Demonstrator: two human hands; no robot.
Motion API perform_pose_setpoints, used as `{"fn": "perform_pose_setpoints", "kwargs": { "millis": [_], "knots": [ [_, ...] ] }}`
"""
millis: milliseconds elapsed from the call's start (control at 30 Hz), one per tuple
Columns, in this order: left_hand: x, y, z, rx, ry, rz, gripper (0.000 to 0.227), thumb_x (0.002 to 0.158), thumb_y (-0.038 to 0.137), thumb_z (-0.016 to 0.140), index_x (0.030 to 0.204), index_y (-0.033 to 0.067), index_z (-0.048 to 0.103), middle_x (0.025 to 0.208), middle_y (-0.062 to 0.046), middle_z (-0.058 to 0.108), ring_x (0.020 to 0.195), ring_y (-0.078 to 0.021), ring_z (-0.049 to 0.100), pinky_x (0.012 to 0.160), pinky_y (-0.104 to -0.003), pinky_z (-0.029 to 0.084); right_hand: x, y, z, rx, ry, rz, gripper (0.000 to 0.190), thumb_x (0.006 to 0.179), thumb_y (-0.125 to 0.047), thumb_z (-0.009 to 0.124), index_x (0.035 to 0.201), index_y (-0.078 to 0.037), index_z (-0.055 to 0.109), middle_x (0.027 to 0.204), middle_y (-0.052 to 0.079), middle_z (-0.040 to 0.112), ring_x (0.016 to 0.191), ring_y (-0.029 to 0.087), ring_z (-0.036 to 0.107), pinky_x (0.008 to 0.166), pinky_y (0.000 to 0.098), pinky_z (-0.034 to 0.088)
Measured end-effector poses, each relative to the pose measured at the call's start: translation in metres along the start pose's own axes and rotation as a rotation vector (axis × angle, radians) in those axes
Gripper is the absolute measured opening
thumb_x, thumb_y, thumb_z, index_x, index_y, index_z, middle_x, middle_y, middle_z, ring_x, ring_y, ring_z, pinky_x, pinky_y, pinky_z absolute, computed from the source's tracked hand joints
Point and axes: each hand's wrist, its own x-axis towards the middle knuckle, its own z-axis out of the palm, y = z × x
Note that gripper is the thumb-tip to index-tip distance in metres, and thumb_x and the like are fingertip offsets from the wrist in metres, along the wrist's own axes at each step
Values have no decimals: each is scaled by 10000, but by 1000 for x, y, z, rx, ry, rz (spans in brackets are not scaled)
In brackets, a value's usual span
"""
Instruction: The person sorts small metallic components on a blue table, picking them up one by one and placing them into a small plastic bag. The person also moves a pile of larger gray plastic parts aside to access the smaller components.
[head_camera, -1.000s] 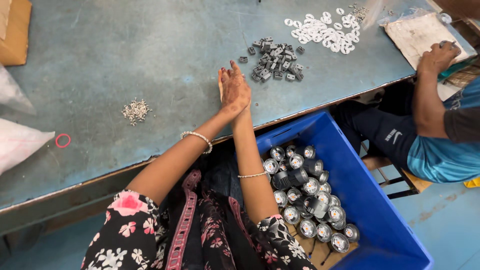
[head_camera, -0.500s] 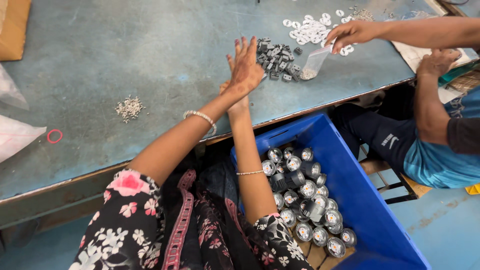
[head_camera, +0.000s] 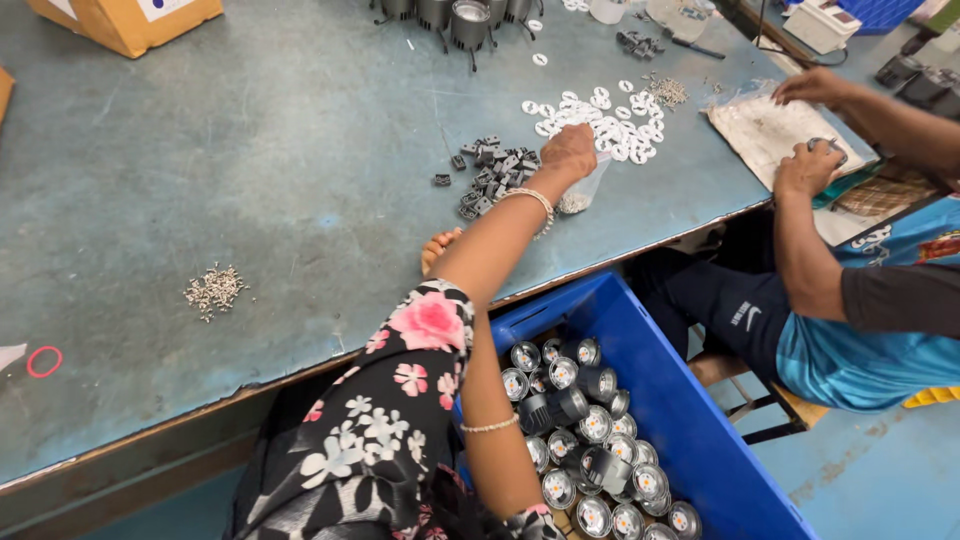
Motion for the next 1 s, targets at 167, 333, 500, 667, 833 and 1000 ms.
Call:
{"fn": "perform_pose_setpoints", "kwargs": {
  "millis": [167,333,500,667,833,1000],
  "knots": [
    [6,-3,-15,5,13,-37,297,806,191,795,1086,99,763,1184,-153,739,1135,-294,715,938,-382,595,-23,-24,1,25,40,-4,233,1067,-263,483,1036,-34,515,942,89,499,802,207,446,677,339,343],
    [-6,-25,-104,-92,-70,-138,366,626,371,933,787,84,773,837,-67,799,780,-157,769,779,-307,597,-57,-38,-4,75,46,-10,256,1067,-269,489,955,-46,545,840,71,513,693,192,458,581,325,355],
    [-60,-101,-197,-695,-264,-147,192,725,98,881,712,-5,720,701,-111,724,577,-172,693,532,-296,595,-59,-49,31,106,19,110,229,1061,-224,483,960,-38,569,799,73,527,639,189,465,537,322,365],
    [-149,-199,-251,-751,-168,-262,105,772,14,827,769,-44,739,735,-114,739,600,-160,711,579,-276,636,-47,-22,84,43,-87,315,132,1042,-133,547,1024,-6,577,847,78,530,666,166,443,545,287,350],
    [-214,-255,-276,-703,-82,-320,143,747,45,844,789,-63,759,725,-120,753,592,-155,716,587,-269,635,-47,28,132,-123,-62,489,156,983,-135,677,1001,-1,599,817,78,557,634,139,462,504,244,345],
    [-246,-278,-284,-707,-89,-301,120,711,47,858,718,-29,766,662,-87,713,551,-122,646,550,-246,578,-45,70,156,-328,-42,464,229,934,-168,773,944,-22,597,730,57,569,577,118,495,450,232,338]
  ]
}}
